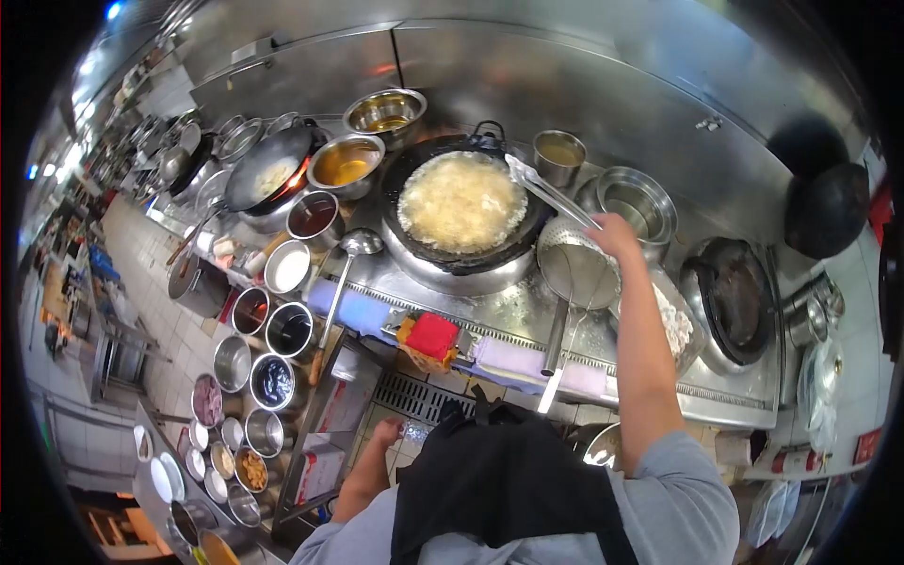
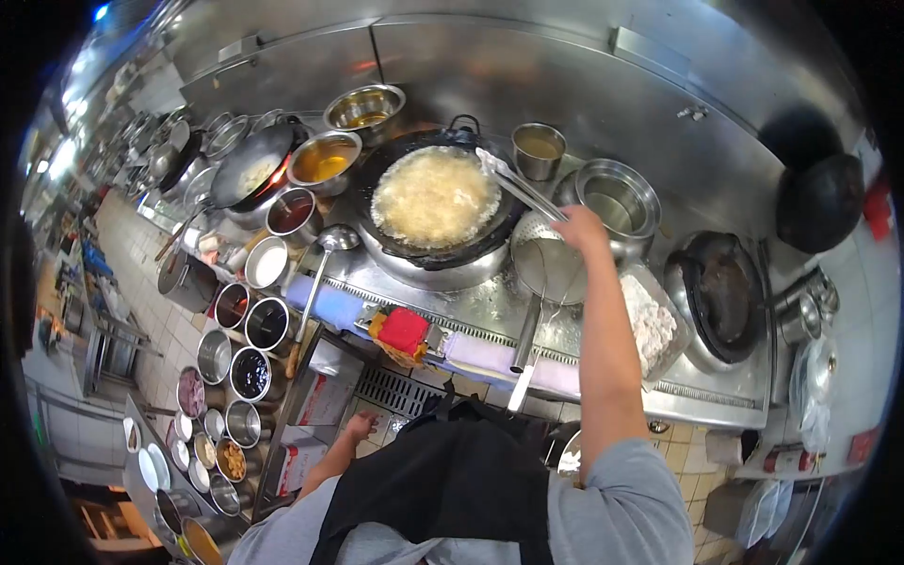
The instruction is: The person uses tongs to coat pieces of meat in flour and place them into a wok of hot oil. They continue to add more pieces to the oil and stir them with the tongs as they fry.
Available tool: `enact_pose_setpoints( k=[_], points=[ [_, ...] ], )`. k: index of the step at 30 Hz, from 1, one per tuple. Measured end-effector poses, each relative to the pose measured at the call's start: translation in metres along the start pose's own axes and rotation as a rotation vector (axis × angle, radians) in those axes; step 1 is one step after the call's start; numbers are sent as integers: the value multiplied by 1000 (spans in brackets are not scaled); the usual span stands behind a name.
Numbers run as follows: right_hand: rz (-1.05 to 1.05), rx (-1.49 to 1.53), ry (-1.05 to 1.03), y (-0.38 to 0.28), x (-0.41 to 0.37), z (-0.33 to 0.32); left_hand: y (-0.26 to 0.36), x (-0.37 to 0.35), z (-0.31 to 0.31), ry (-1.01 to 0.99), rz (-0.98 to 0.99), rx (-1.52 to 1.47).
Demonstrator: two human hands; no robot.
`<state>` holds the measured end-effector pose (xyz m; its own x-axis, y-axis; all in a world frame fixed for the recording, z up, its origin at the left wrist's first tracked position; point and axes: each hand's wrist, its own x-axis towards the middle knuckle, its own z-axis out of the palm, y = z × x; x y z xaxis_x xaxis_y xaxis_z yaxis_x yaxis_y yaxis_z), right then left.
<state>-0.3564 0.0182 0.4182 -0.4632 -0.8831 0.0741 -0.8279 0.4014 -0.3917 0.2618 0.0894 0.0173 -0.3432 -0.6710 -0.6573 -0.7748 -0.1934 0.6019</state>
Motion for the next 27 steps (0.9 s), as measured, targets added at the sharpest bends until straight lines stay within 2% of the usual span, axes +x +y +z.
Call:
enact_pose_setpoints(
  k=[1, 3, 5, 6, 8, 9, 10, 12, 13, 14, 16, 17, 19, 20, 22, 23, 25, 27],
  points=[
    [-10, 2, -34, -19, 11, 3, 7, -8, 0, 14, -2, -13],
    [-12, 65, -21, -41, 16, 0, 23, -29, -1, 122, -307, -599],
    [-4, 176, 74, -49, 9, -6, 38, -50, 0, 139, -309, -544],
    [-3, 177, 72, -34, 7, -3, 45, -57, 1, 141, -315, -479],
    [-61, 317, 199, 14, -3, 6, 46, -65, 7, 96, -335, -481],
    [167, 539, 70, 3, -40, -22, 47, -67, 11, 51, -350, -478],
    [212, 530, 90, 22, -53, -26, 46, -64, 14, 14, -346, -444],
    [234, 484, 221, 80, -101, -43, 39, -54, 21, -60, -182, -189],
    [334, 323, 222, 84, -134, -72, 32, -48, 26, -117, -91, -59],
    [327, 106, 351, 112, -161, -81, 17, -39, 29, -199, -78, -1],
    [565, -63, 307, 134, -213, -121, -3, -13, 37, -208, 197, -243],
    [573, -227, 330, 157, -235, -129, 15, -11, 35, -250, 200, -222],
    [723, -348, 204, 164, -275, -152, 77, -8, 18, -196, 48, -33],
    [790, -395, 127, 166, -289, -158, 90, 4, 18, -202, 53, -25],
    [822, -420, 62, 174, -312, -156, 102, 34, 14, -139, -191, -276],
    [846, -446, -6, 180, -320, -154, 108, 43, 14, -141, -188, -270],
    [840, -452, -72, 207, -319, -136, 126, 53, 12, -147, 0, -310],
    [831, -454, -142, 237, -309, -106, 127, 68, 15, -150, 17, -300]
  ],
)
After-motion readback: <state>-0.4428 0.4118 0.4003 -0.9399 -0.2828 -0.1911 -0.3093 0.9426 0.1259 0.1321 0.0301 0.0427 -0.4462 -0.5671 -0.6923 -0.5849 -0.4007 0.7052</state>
